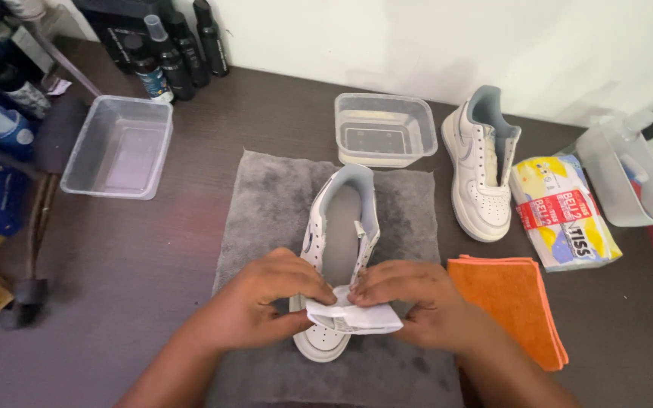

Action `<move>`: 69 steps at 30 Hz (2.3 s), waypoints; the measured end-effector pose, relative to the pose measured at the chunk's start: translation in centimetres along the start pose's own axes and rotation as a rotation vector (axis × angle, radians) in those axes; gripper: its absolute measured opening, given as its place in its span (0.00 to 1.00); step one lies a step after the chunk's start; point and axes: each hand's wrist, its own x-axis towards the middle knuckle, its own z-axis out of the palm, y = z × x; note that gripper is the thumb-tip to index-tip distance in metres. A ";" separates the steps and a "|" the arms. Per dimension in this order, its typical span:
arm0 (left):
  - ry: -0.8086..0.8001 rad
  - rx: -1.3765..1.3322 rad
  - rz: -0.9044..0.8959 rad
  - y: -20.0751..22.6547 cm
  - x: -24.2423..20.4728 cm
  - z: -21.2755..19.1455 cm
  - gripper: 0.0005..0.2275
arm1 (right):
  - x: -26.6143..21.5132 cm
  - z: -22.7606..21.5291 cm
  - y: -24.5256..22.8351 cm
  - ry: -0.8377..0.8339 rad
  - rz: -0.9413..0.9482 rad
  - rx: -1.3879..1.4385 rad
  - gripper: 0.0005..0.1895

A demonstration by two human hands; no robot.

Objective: The person folds a white tissue and places it inside the tongue area of a white sneaker. They then use a pink toothbrush to scrub the tongue and upper front area of the shoe. The shoe remains on a grey towel on the table throughout the process.

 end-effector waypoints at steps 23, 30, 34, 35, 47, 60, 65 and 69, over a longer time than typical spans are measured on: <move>-0.011 -0.030 -0.128 -0.5 -0.1 0.7 0.25 | 0.0 0.0 -0.5 -0.057 0.102 -0.089 0.21; 0.011 0.020 -0.047 0.1 0.6 0.1 0.21 | -1.0 -1.0 -1.0 -0.003 0.092 -0.235 0.30; -0.012 0.001 -0.079 0.5 0.4 0.0 0.27 | -1.4 -1.7 -2.6 0.015 0.108 -0.266 0.33; -0.002 0.025 -0.086 0.3 0.3 0.0 0.27 | -1.8 -1.8 -2.8 0.041 0.090 -0.274 0.35; 0.023 0.182 -0.285 0.3 -1.7 -1.4 0.37 | -10.8 -3.6 -5.1 0.236 0.173 -0.663 0.28; -0.108 0.738 -0.428 -3.0 -3.4 -3.1 0.29 | -21.5 -4.7 -2.3 -0.054 1.033 -1.128 0.47; -0.195 0.907 -0.522 -7.7 -6.5 -1.2 0.32 | -21.7 -4.4 -2.4 -0.018 1.004 -1.110 0.46; -0.289 1.063 -0.584 -11.3 -8.4 -0.5 0.34 | -22.2 -5.0 -2.1 -0.068 1.012 -1.071 0.47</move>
